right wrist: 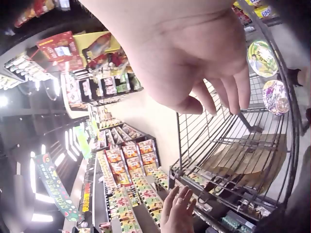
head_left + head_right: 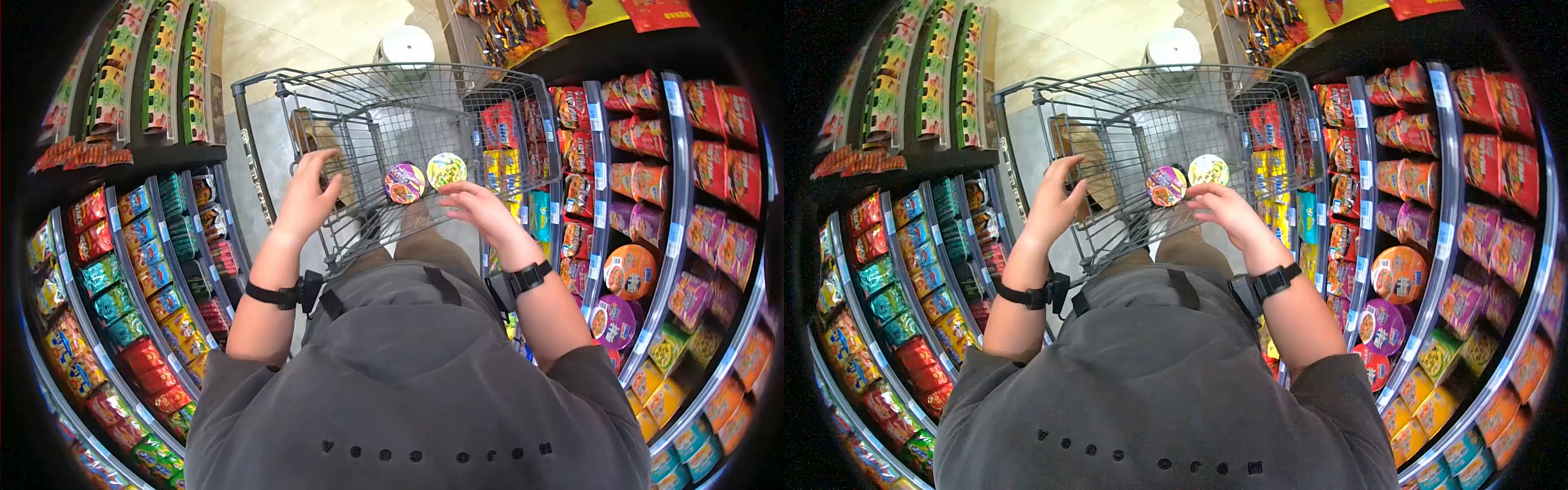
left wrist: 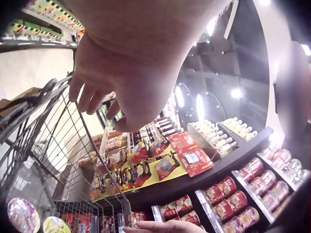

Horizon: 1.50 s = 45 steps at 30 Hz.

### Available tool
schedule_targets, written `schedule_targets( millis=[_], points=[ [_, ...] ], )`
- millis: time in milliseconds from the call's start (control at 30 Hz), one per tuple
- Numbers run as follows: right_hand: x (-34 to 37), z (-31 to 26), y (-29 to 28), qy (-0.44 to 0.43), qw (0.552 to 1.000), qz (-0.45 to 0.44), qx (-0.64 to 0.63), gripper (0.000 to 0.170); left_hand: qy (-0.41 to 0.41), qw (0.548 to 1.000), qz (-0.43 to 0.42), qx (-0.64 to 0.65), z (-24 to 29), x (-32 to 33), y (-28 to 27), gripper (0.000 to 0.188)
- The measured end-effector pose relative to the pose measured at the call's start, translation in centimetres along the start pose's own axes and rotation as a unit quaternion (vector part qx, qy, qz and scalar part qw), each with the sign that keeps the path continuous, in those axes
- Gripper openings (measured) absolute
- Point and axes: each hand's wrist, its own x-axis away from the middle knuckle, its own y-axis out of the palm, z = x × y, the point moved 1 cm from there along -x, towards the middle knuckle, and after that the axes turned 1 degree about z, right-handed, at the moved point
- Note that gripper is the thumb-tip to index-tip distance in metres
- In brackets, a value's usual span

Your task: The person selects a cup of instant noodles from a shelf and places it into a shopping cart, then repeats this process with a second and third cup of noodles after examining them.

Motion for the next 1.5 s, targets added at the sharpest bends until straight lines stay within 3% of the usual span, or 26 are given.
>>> schedule_targets(
  millis=[133,300,367,467,500,600,667,767,867,967,1067,1100,1167,1233,1500],
  points=[
    [-6.8,3.0,-2.1,0.085,0.996,0.003,0.005,0.033,-0.022,1.000,-0.022,-0.003,-2.7,-3.3,5.3,0.041],
    [-14.7,7.8,-3.1,0.209,0.977,0.000,0.034,0.031,-0.182,0.974,-0.137,0.010,-7.9,-5.3,14.0,0.045],
    [-17.7,11.6,-3.7,0.233,0.972,-0.003,0.021,0.029,-0.243,0.952,-0.187,-0.006,-10.1,-5.3,17.5,0.047],
    [-22.1,17.2,-4.7,0.265,0.963,-0.031,0.031,0.027,-0.242,0.945,-0.217,-0.042,-12.2,-5.2,21.7,0.048],
    [-23.0,18.7,-4.7,0.256,0.963,-0.024,0.079,0.027,-0.276,0.936,-0.217,-0.005,-11.8,-5.7,22.4,0.050],
    [-22.8,18.0,-4.5,0.281,0.955,-0.050,0.082,0.027,-0.288,0.927,-0.238,0.007,-14.1,-5.4,26.1,0.047],
    [-23.3,18.0,-4.3,0.305,0.947,-0.047,0.088,0.030,-0.368,0.894,-0.243,0.080,-14.1,-6.1,27.2,0.044],
    [-24.1,18.9,-4.5,0.299,0.952,-0.048,0.053,0.030,-0.363,0.902,-0.228,0.048,-16.2,-5.5,29.8,0.044],
    [-25.3,19.7,-4.1,0.349,0.936,-0.009,0.029,0.030,-0.378,0.899,-0.216,0.041,-18.2,-4.9,31.9,0.048],
    [-26.1,19.6,-4.0,0.364,0.931,0.003,-0.004,0.029,-0.370,0.907,-0.195,0.046,-19.4,-5.3,33.0,0.052],
    [-26.4,19.4,-3.7,0.340,0.940,0.006,-0.029,0.030,-0.309,0.921,-0.235,0.004,-22.0,-4.3,34.6,0.054],
    [-26.5,19.4,-3.6,0.346,0.938,0.002,-0.013,0.033,-0.311,0.921,-0.234,0.002,-22.1,-4.5,34.2,0.054],
    [-26.7,19.3,-3.4,0.349,0.937,-0.004,0.004,0.035,-0.391,0.874,-0.283,0.055,-21.3,-5.7,33.0,0.056],
    [-26.8,19.0,-3.4,0.380,0.924,0.052,-0.008,0.039,-0.388,0.877,-0.280,0.042,-19.6,-6.7,31.6,0.057],
    [-24.4,14.3,-2.9,0.341,0.940,-0.016,-0.019,0.035,-0.284,0.945,-0.161,0.001,-13.2,-9.0,25.5,0.045]
  ],
)
